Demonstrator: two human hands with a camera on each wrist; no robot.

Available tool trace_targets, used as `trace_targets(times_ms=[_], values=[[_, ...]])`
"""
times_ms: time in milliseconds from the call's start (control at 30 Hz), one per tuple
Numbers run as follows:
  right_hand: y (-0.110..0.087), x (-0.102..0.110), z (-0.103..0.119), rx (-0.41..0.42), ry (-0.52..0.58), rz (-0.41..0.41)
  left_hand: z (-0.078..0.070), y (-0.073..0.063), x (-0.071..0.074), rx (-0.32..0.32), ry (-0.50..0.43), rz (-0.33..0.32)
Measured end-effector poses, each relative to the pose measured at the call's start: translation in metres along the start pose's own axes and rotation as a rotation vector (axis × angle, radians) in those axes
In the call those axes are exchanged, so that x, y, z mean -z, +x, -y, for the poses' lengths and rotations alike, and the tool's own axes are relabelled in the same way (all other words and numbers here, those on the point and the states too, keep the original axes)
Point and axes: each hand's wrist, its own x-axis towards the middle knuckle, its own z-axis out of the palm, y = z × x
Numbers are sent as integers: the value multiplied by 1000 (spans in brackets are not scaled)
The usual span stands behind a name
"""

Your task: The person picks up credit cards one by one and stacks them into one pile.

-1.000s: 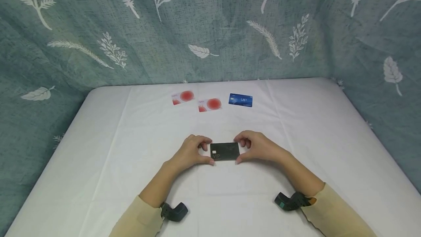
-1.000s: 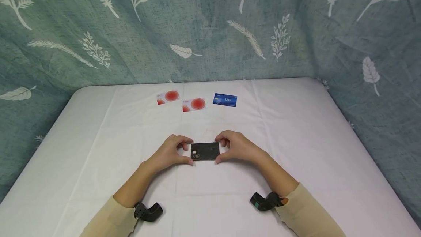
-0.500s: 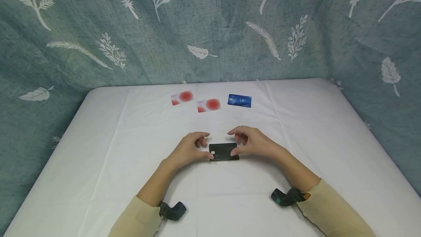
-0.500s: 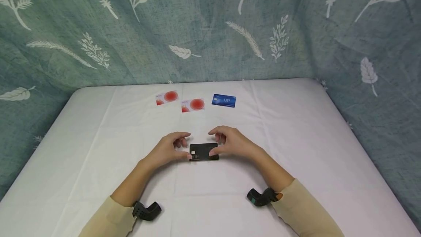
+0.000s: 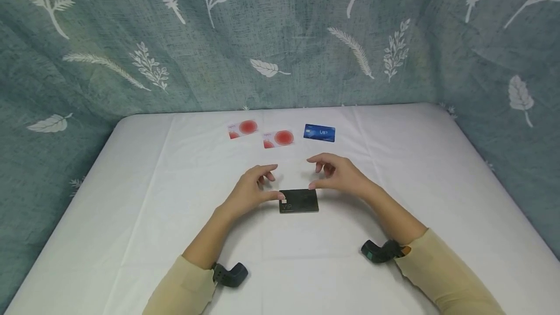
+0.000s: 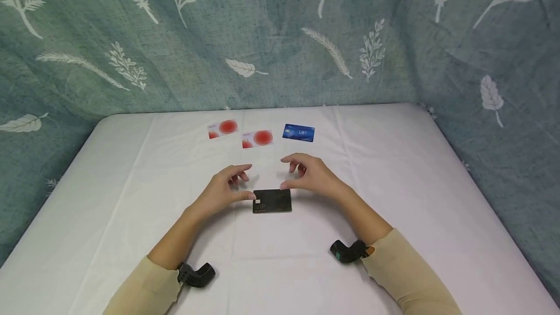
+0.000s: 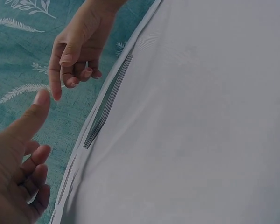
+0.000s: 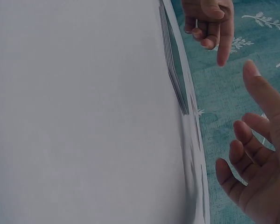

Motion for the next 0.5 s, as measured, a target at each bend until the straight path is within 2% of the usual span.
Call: trace_targets(times_ms=[333, 500], values=[[5, 10, -4, -21, 14, -43, -16, 14, 8, 7, -66, -3], [9, 17, -8, -57, 3, -85, -21, 26, 10, 19, -32, -20]])
